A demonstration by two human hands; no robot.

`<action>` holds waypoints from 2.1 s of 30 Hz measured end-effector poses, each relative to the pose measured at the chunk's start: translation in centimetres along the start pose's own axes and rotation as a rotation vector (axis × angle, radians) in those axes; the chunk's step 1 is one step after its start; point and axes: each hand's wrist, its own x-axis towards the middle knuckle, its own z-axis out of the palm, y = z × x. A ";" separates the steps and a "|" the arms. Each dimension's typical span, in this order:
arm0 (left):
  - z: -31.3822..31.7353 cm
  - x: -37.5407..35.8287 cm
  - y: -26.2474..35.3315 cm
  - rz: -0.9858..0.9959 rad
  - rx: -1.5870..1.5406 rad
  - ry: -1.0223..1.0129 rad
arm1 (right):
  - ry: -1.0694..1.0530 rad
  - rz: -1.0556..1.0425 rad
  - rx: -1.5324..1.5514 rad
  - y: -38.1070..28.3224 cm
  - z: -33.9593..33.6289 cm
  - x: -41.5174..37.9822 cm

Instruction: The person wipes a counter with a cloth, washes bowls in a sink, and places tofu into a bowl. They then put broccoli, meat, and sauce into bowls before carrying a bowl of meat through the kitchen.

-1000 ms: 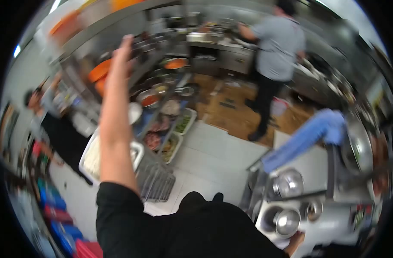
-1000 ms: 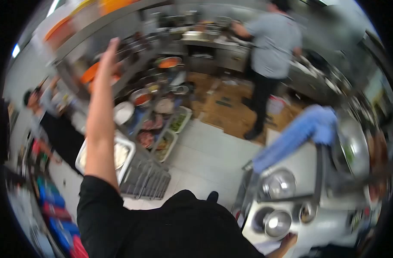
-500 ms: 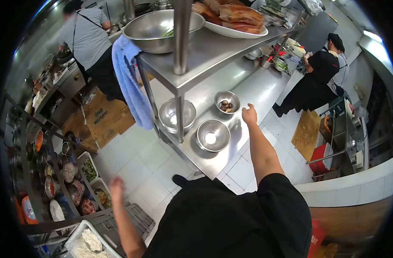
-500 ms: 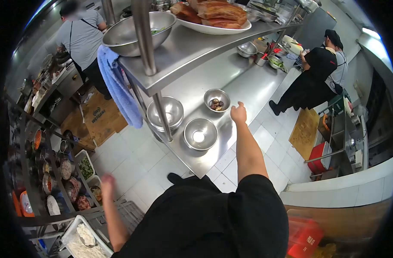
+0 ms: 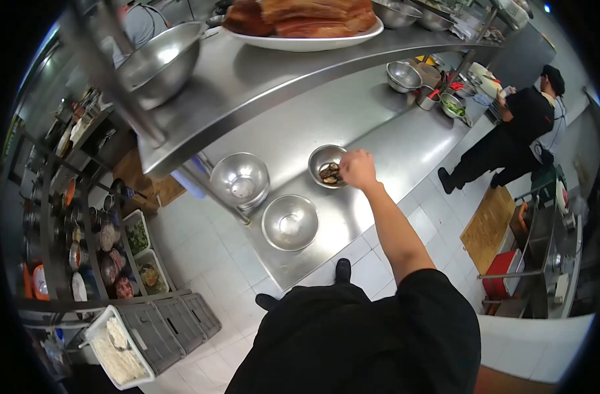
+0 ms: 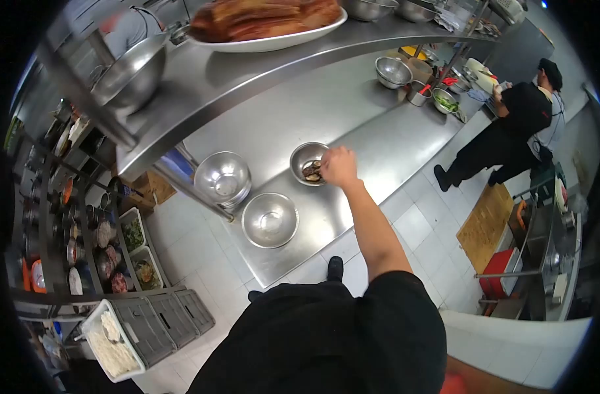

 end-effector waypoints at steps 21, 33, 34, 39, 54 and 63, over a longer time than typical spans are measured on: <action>0.5 -8.1 59.2 0.510 -0.718 -0.046 | -0.412 -0.476 0.129 4.2 0.6 -2.2; -2.6 2.8 72.7 0.386 -1.169 -0.165 | -0.377 -0.091 1.197 18.0 -8.8 -8.1; -2.5 3.4 73.2 0.412 -1.137 -0.154 | -0.444 0.145 1.250 20.8 -10.3 -10.4; -1.3 2.6 76.8 0.525 -1.067 -0.166 | -0.355 0.712 0.174 39.7 -5.4 -30.0; -9.9 -10.3 57.3 -0.122 0.180 1.096 | -1.062 -0.067 -0.005 49.6 5.3 -39.0; -13.0 -10.3 54.4 0.142 0.205 1.121 | -0.754 0.039 0.136 28.7 -2.4 -21.8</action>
